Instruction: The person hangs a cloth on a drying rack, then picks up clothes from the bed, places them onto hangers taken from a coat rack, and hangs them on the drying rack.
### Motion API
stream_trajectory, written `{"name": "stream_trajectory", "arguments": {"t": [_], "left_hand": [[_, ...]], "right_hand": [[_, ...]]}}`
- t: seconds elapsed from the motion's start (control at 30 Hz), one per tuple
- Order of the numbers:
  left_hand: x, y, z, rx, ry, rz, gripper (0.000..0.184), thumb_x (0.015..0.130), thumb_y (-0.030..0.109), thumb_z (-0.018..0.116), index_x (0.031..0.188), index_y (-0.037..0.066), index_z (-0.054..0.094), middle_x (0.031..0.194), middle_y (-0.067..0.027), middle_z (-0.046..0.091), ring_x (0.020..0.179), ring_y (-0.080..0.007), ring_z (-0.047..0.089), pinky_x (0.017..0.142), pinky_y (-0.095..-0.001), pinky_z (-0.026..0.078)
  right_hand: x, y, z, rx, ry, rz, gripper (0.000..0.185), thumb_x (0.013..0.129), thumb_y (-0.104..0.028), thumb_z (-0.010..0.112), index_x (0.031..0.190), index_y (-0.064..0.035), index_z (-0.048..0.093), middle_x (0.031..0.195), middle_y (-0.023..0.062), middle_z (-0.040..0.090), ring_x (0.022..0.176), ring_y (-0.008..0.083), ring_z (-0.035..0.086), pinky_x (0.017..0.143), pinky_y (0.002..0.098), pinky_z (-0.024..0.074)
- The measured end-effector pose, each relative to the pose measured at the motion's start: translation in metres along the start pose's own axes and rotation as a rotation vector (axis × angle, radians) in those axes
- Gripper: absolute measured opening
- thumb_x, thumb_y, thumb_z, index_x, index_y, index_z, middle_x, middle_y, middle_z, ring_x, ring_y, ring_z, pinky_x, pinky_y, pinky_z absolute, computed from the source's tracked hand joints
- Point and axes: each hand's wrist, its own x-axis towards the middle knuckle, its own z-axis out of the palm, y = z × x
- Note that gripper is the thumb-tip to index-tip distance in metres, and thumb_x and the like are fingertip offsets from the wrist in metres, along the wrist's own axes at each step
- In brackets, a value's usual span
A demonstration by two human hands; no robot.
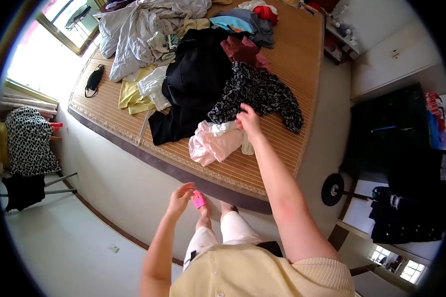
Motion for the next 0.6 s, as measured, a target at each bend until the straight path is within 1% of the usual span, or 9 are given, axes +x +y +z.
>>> {"name": "stream_trajectory", "arguments": {"t": [0.13,0.17,0.23,0.33,0.4,0.47,0.53,0.57,0.6], "left_hand": [[0.013,0.004,0.04,-0.048,-0.02,0.001,0.032,0.092,0.004,0.053,0.123,0.0,0.057,0.11,-0.0108,0.066,0.103,-0.0172,0.061,0.089,-0.0287,0.047],[0.015,0.003,0.045,-0.028,-0.047,-0.023,0.032,0.092,0.004,0.053,0.123,0.0,0.057,0.11,-0.0109,0.066,0.103,-0.0174,0.061,0.089,-0.0287,0.047],[0.015,0.0,0.056,0.005,-0.102,-0.076,0.032,0.092,0.004,0.053,0.124,0.0,0.056,0.109,-0.0111,0.066,0.102,-0.0178,0.061,0.089,-0.0288,0.048],[0.013,0.013,0.061,-0.044,-0.084,-0.127,0.031,0.093,0.007,0.054,0.123,0.0,0.057,0.107,-0.0107,0.067,0.1,-0.0186,0.063,0.087,-0.0286,0.049],[0.018,0.027,0.063,-0.155,-0.075,-0.161,0.031,0.094,0.013,0.054,0.123,0.002,0.057,0.107,-0.0111,0.067,0.1,-0.0199,0.063,0.087,-0.0305,0.049],[0.026,0.045,0.064,-0.304,-0.074,-0.179,0.033,0.095,0.021,0.053,0.124,0.005,0.057,0.108,-0.012,0.066,0.1,-0.0216,0.063,0.089,-0.0342,0.049],[0.036,0.063,0.072,-0.53,-0.131,-0.163,0.042,0.096,0.036,0.05,0.129,0.009,0.053,0.116,-0.0118,0.063,0.108,-0.024,0.06,0.093,-0.0427,0.047],[0.044,0.068,0.076,-0.666,-0.205,-0.172,0.049,0.096,0.044,0.048,0.132,0.011,0.05,0.124,-0.0101,0.059,0.115,-0.0256,0.055,0.098,-0.0476,0.044],[0.054,0.061,0.078,-0.937,-0.389,-0.136,0.048,0.097,0.043,0.045,0.134,0.012,0.049,0.128,-0.0085,0.057,0.118,-0.0282,0.052,0.1,-0.0494,0.043]], "right_hand": [[0.069,-0.004,0.016,0.116,0.018,0.13,0.06,0.084,-0.007,0.062,0.14,-0.0128,0.043,0.119,0.008,0.051,0.084,0.0149,0.059,0.057,0.0266,0.0517],[0.077,-0.008,0.019,0.197,0.012,0.168,0.061,0.084,-0.008,0.06,0.142,-0.0124,0.041,0.131,0.0071,0.044,0.096,0.0172,0.057,0.064,0.0323,0.0534],[0.078,-0.02,0.013,0.54,-0.089,0.239,0.057,0.088,-0.007,0.055,0.143,-0.0081,0.04,0.135,0.0068,0.044,0.097,0.0173,0.058,0.075,0.0329,0.0526],[0.043,-0.062,-0.006,0.653,-0.236,0.001,0.053,0.091,-0.007,0.05,0.143,-0.003,0.039,0.133,0.0084,0.049,0.096,0.0172,0.059,0.082,0.0314,0.0499],[-0.023,-0.098,-0.033,0.75,-0.493,-0.044,0.047,0.096,-0.012,0.05,0.142,-0.0051,0.041,0.129,0.0063,0.054,0.091,0.0166,0.06,0.084,0.0332,0.05],[-0.095,-0.103,-0.064,0.614,-0.74,-0.063,0.043,0.094,-0.02,0.056,0.133,-0.0014,0.052,0.121,0.0072,0.062,0.086,0.0183,0.061,0.082,0.035,0.05],[-0.163,-0.098,-0.09,0.425,-0.77,-0.008,0.036,0.093,-0.016,0.058,0.126,-0.0022,0.06,0.105,0.0105,0.065,0.087,0.0181,0.061,0.083,0.0341,0.0485],[-0.19,-0.087,-0.101,0.366,-0.777,0.072,0.035,0.093,-0.016,0.058,0.125,-0.0023,0.06,0.103,0.0108,0.066,0.087,0.0178,0.061,0.085,0.033,0.0481],[-0.208,-0.079,-0.11,0.305,-0.787,0.153,0.035,0.092,-0.015,0.058,0.124,-0.0024,0.061,0.101,0.0111,0.066,0.088,0.0174,0.062,0.086,0.032,0.0477]]}}
